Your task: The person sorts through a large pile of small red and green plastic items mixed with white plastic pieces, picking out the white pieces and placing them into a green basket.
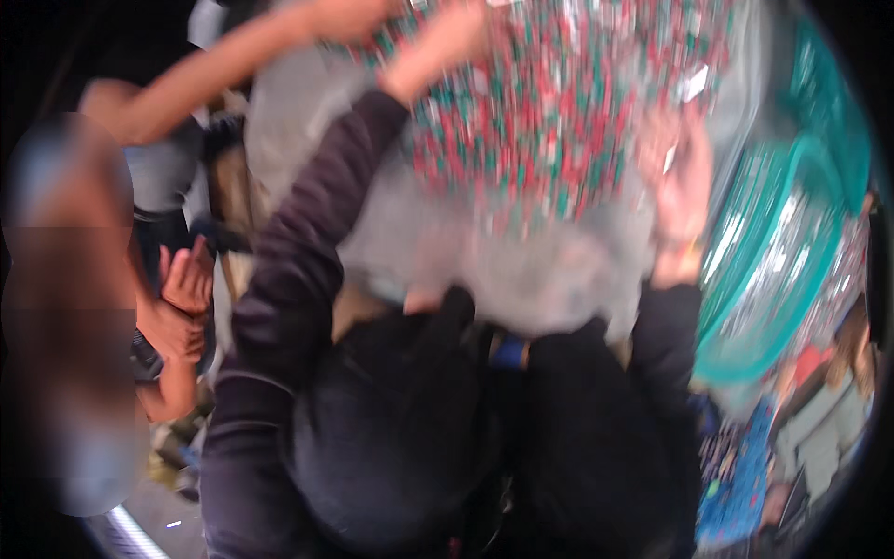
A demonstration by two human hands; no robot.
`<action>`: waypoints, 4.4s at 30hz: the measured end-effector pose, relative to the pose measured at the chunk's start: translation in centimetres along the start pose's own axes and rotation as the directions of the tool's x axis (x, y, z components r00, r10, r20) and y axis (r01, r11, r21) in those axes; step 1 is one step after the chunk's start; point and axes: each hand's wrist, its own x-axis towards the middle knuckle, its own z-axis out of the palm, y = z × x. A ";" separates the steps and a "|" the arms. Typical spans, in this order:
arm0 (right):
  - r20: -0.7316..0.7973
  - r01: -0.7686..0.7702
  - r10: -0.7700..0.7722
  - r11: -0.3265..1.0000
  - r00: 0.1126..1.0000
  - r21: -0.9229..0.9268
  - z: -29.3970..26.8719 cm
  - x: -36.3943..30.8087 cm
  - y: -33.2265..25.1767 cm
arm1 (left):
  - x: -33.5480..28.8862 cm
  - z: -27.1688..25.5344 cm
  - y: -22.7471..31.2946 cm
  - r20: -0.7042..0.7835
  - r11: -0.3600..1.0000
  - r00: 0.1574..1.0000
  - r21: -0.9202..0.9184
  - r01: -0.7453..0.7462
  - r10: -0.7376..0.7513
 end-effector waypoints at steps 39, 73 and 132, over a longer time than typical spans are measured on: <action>0.139 -0.270 0.249 0.951 0.958 0.152 -5.2 -0.4 7.5 | -1.6 -3.4 15.6 -0.342 0.961 0.936 -0.225 -0.163 0.079; 0.165 -0.363 0.346 0.928 0.924 0.084 -3.9 -1.4 7.0 | 0.7 -0.5 3.5 -0.339 0.991 0.931 -0.034 0.131 -0.135; 0.055 0.814 -0.821 0.551 0.568 -0.184 -9.7 -15.0 -5.4 | 13.1 0.4 23.7 -0.186 0.893 0.952 -0.425 0.144 -0.242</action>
